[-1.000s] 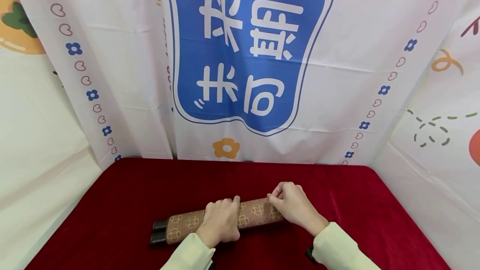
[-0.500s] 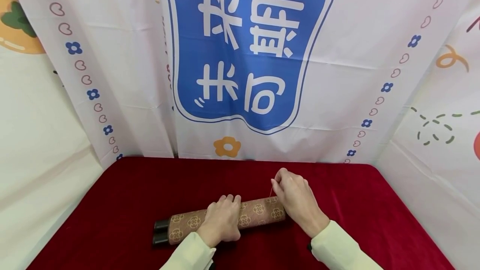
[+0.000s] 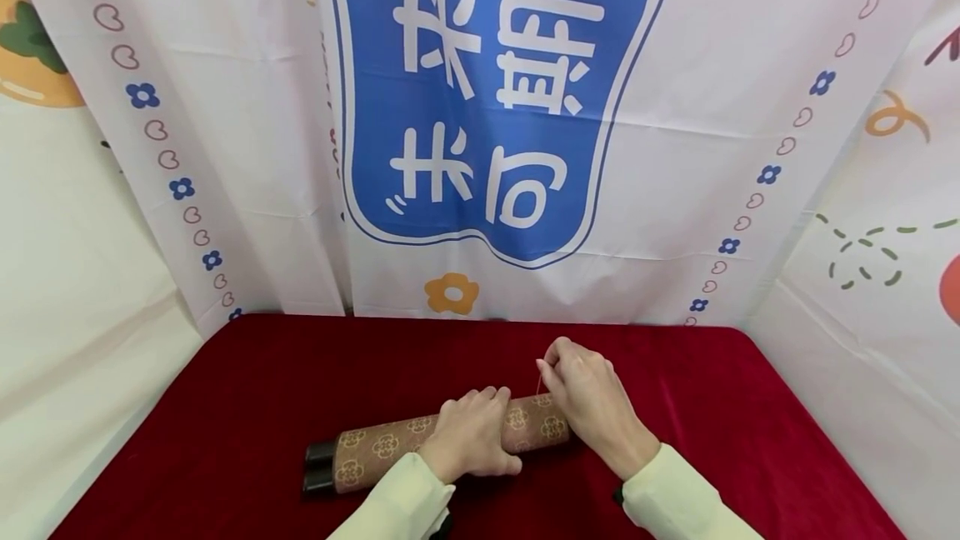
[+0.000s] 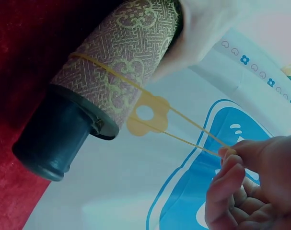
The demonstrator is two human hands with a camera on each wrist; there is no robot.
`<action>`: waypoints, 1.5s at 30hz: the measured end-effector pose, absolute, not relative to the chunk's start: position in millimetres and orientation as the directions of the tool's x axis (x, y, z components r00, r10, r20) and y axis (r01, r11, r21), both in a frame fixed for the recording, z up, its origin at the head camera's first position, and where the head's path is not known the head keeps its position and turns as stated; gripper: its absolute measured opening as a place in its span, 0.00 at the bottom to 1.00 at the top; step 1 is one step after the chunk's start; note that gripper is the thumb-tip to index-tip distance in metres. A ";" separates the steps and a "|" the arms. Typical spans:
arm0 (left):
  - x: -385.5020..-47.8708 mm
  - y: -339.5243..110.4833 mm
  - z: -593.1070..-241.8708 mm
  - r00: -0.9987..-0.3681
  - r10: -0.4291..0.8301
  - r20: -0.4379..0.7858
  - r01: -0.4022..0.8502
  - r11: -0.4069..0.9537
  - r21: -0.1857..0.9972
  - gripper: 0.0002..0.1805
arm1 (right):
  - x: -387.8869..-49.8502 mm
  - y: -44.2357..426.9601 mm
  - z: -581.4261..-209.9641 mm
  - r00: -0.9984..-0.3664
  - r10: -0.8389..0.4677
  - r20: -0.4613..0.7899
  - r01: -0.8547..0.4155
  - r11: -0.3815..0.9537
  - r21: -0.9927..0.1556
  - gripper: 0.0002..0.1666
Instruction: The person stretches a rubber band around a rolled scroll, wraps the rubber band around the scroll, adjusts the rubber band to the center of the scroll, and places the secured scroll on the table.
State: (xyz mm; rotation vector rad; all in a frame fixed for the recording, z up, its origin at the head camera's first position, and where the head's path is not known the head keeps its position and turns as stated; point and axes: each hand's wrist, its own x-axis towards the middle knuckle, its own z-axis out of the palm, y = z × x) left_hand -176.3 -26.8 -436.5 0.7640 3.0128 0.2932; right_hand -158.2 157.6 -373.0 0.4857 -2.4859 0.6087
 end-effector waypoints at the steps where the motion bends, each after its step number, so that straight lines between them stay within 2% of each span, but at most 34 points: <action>1: -177.4 -23.4 -436.2 -0.880 0.474 0.023 0.469 0.861 0.196 0.49 | -157.9 157.9 -372.7 -0.795 -0.212 0.569 -0.450 0.834 -0.318 0.12; 6: -183.2 -6.2 -433.3 -0.881 0.474 0.006 0.463 0.858 0.223 0.47 | -155.2 159.4 -370.9 -0.804 -0.217 0.554 -0.452 0.829 -0.330 0.11; 17: -193.1 8.8 -436.7 -0.882 0.471 -0.014 0.457 0.863 0.217 0.28 | -145.8 162.8 -366.0 -0.886 -0.169 0.432 -0.375 0.808 -0.454 0.09; 20: -198.3 7.5 -438.9 -0.890 0.455 -0.015 0.441 0.869 0.223 0.24 | -141.4 164.7 -366.9 -0.901 -0.158 0.404 -0.371 0.763 -0.529 0.08; 24: -205.5 6.0 -439.8 -0.897 0.442 -0.009 0.427 0.871 0.242 0.20 | -133.2 165.5 -368.5 -0.936 -0.136 0.326 -0.336 0.624 -0.705 0.08; 27: -210.9 4.9 -437.3 -0.899 0.439 0.007 0.425 0.866 0.262 0.18 | -123.9 165.5 -370.1 -0.956 -0.125 0.264 -0.290 0.522 -0.802 0.12; 29: -214.6 3.1 -434.0 -0.901 0.433 0.023 0.423 0.865 0.269 0.19 | -117.2 165.1 -372.1 -0.958 -0.136 0.254 -0.288 0.494 -0.820 0.14; 35: -225.2 -11.8 -424.6 -0.918 0.396 0.028 0.383 0.867 0.319 0.35 | -95.1 166.2 -384.1 -0.926 -0.261 0.274 -0.377 0.578 -0.724 0.16; 40: -234.7 -29.8 -411.6 -0.937 0.349 0.004 0.323 0.863 0.387 0.43 | -83.0 173.5 -401.8 -0.888 -0.416 0.197 -0.444 0.666 -0.599 0.11; 43: -239.3 -40.4 -401.7 -0.941 0.337 -0.021 0.297 0.856 0.423 0.45 | -82.3 178.1 -418.3 -0.840 -0.516 0.166 -0.529 0.715 -0.458 0.12; 45: -240.3 -46.3 -396.7 -0.940 0.338 -0.040 0.286 0.849 0.444 0.45 | -84.3 181.1 -430.2 -0.801 -0.579 0.155 -0.597 0.752 -0.280 0.16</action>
